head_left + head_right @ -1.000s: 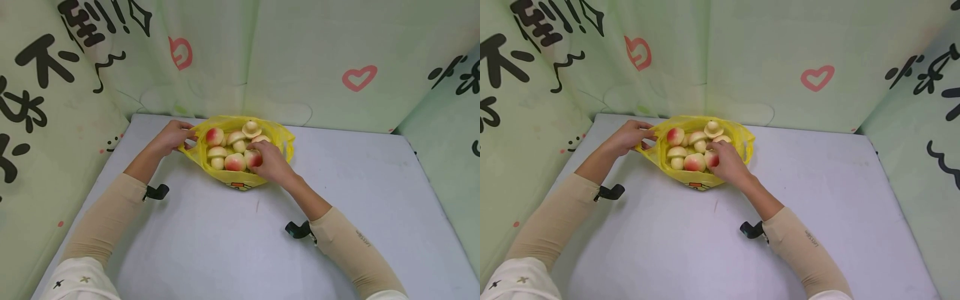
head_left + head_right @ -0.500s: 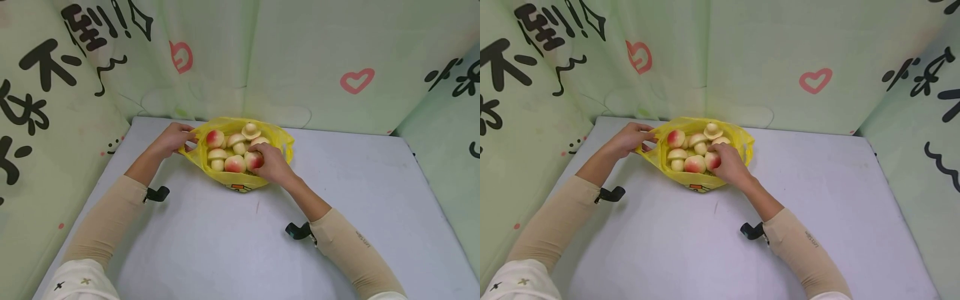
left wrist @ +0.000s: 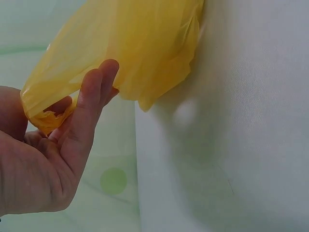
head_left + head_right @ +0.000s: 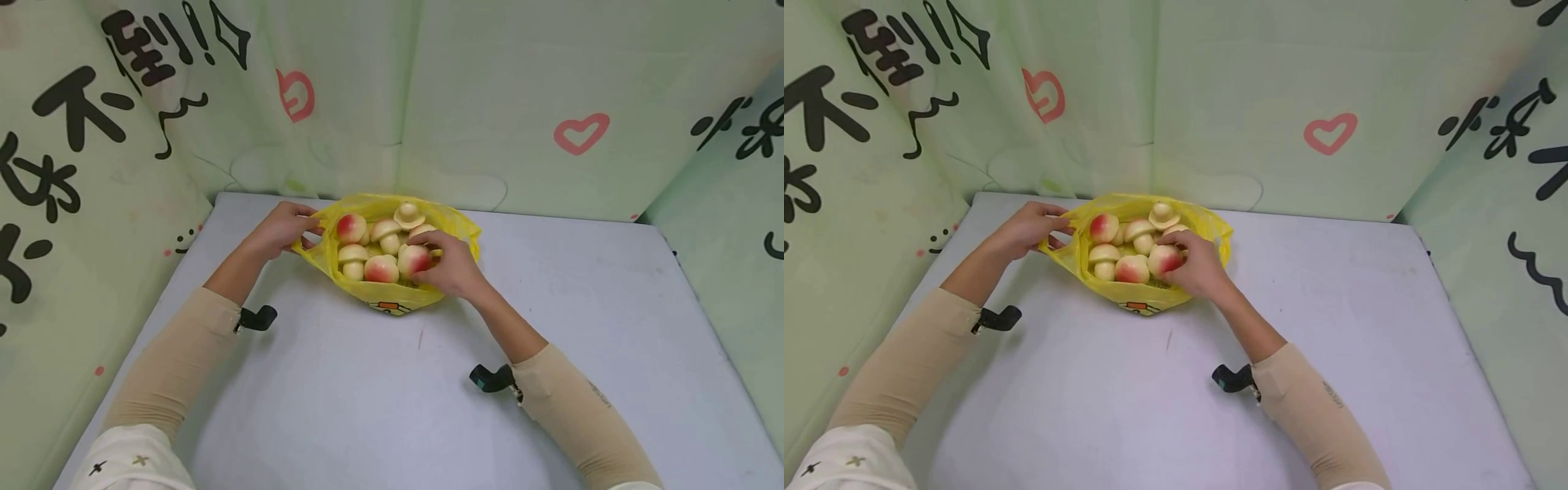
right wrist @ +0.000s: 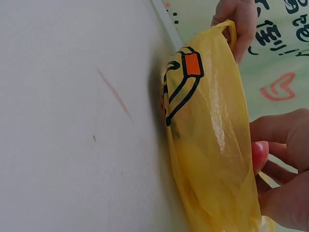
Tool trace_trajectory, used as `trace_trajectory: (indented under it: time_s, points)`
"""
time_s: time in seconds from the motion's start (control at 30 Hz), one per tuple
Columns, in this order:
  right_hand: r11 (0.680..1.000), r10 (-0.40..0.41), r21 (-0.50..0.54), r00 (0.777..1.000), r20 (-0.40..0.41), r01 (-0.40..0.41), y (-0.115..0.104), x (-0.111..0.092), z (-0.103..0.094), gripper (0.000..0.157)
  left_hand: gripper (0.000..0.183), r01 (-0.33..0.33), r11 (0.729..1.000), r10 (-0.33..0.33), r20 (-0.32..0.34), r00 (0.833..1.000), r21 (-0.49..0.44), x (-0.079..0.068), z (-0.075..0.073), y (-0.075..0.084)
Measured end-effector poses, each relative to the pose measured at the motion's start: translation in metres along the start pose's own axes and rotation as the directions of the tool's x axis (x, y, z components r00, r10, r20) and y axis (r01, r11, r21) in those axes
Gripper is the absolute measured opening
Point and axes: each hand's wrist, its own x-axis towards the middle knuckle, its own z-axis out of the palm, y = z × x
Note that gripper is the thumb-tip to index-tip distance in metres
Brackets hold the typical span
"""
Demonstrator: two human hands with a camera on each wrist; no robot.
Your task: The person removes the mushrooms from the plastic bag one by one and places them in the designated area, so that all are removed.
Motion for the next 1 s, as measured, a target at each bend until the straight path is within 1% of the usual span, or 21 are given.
trace_trajectory:
  time_s: [0.17, 0.4, 0.53, 0.67, 0.87, 1.0]
  points:
    - [0.987, 0.046, 0.156, 0.999, 0.014, -0.048, 0.0, -0.002, -0.008, 0.052, 0.044, 0.002, 1.0, -0.002, -0.001, 1.0, 0.001, 0.001, 0.002, 0.001]
    - [0.952, 0.087, 0.294, 0.996, 0.022, -0.09, 0.002, -0.006, -0.017, 0.054, 0.044, 0.007, 1.0, -0.007, 0.0, 1.0, 0.001, 0.002, 0.003, 0.001]
    - [0.926, 0.091, 0.367, 0.996, 0.011, -0.089, 0.005, -0.009, -0.021, 0.054, 0.044, 0.01, 1.0, -0.01, -0.006, 1.0, 0.007, 0.002, 0.003, 0.001]
    - [0.911, 0.074, 0.409, 0.997, -0.019, -0.059, 0.006, -0.011, -0.026, 0.055, 0.043, 0.014, 1.0, -0.014, -0.012, 1.0, 0.01, 0.002, 0.004, 0.001]
    - [0.913, 0.068, 0.406, 0.996, -0.05, -0.042, 0.006, -0.015, -0.033, 0.054, 0.043, 0.009, 1.0, -0.008, -0.015, 1.0, 0.013, 0.001, 0.005, 0.002]
    - [0.905, 0.072, 0.423, 0.995, -0.067, -0.037, 0.008, -0.019, -0.041, 0.056, 0.045, 0.002, 1.0, -0.002, -0.01, 1.0, 0.017, 0.001, 0.005, 0.003]
